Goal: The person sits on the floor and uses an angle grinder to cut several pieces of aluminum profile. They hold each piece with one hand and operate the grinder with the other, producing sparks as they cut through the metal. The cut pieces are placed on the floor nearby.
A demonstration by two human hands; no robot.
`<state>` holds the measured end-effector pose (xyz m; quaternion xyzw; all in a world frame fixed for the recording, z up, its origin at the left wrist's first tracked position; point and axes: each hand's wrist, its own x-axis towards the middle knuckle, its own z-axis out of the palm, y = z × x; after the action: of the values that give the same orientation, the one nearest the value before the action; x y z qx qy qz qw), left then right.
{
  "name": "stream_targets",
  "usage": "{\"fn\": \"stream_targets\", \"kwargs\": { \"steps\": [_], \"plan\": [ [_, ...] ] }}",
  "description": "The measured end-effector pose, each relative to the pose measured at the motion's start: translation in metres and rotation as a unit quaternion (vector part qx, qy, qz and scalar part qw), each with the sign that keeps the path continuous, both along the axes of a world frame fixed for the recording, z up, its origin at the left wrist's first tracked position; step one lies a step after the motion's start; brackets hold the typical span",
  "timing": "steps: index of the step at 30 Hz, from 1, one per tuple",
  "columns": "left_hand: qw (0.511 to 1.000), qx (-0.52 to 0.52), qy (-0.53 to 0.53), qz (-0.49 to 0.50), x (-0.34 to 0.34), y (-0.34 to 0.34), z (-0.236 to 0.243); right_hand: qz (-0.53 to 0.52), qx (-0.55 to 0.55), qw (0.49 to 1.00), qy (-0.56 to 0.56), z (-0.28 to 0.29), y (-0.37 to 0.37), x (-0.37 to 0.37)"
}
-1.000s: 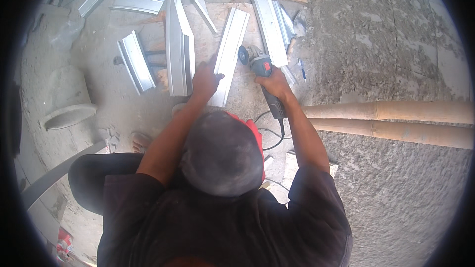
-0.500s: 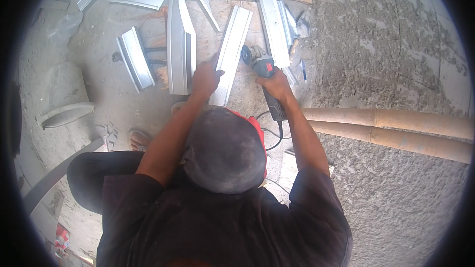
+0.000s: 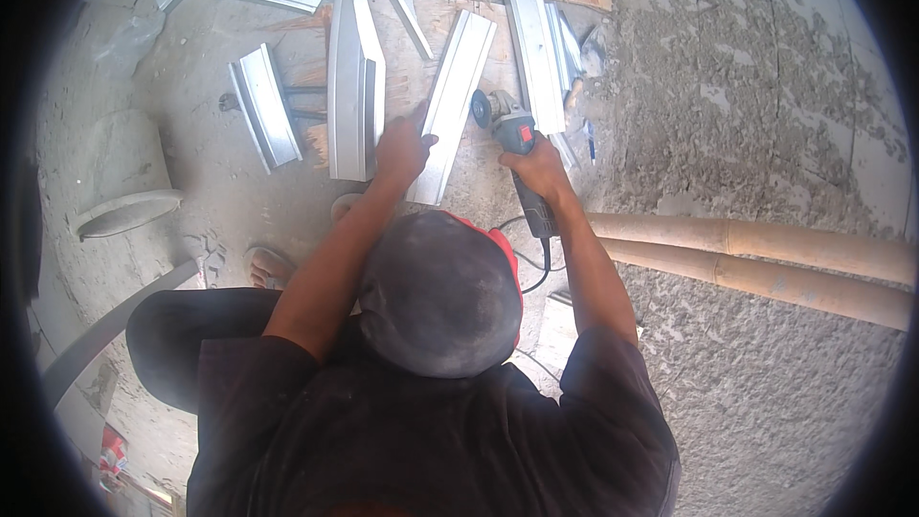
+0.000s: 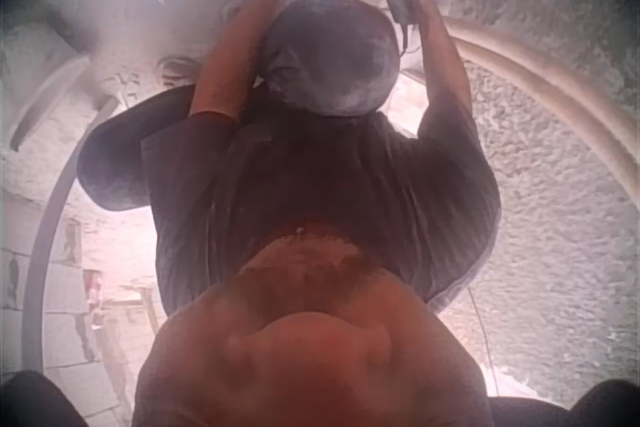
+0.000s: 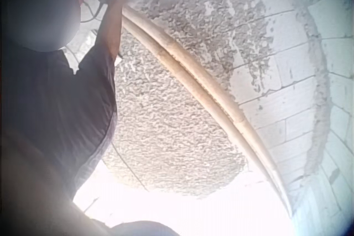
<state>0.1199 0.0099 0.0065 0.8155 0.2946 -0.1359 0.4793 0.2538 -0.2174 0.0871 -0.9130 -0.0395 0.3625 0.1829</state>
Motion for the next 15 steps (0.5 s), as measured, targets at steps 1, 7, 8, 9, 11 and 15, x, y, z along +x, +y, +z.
{"fn": "stream_targets", "kwargs": {
  "steps": [1,7,8,9,11,15],
  "plan": [
    [1.0,0.001,-0.004,0.004,0.0,0.0,0.0,-0.004,0.003,1.0,0.0,0.0,0.0,0.0],
    [0.999,0.023,-0.015,-0.018,0.001,-0.005,0.003,-0.056,0.018,0.998,0.012,0.005,-0.002,-0.009],
    [0.998,0.052,-0.03,-0.025,0.003,-0.01,0.009,-0.056,0.029,0.998,-0.008,-0.001,-0.009,-0.008],
    [0.996,0.077,-0.041,-0.033,0.004,-0.016,0.018,-0.063,0.046,0.997,-0.012,0.0,-0.013,-0.007],
    [0.996,0.067,-0.032,-0.048,0.016,-0.02,0.024,-0.08,0.08,0.993,-0.02,-0.001,-0.021,-0.004],
    [0.996,0.074,-0.023,-0.043,0.029,-0.025,0.012,-0.055,0.075,0.995,-0.025,0.002,-0.029,0.007]
  ]
}}
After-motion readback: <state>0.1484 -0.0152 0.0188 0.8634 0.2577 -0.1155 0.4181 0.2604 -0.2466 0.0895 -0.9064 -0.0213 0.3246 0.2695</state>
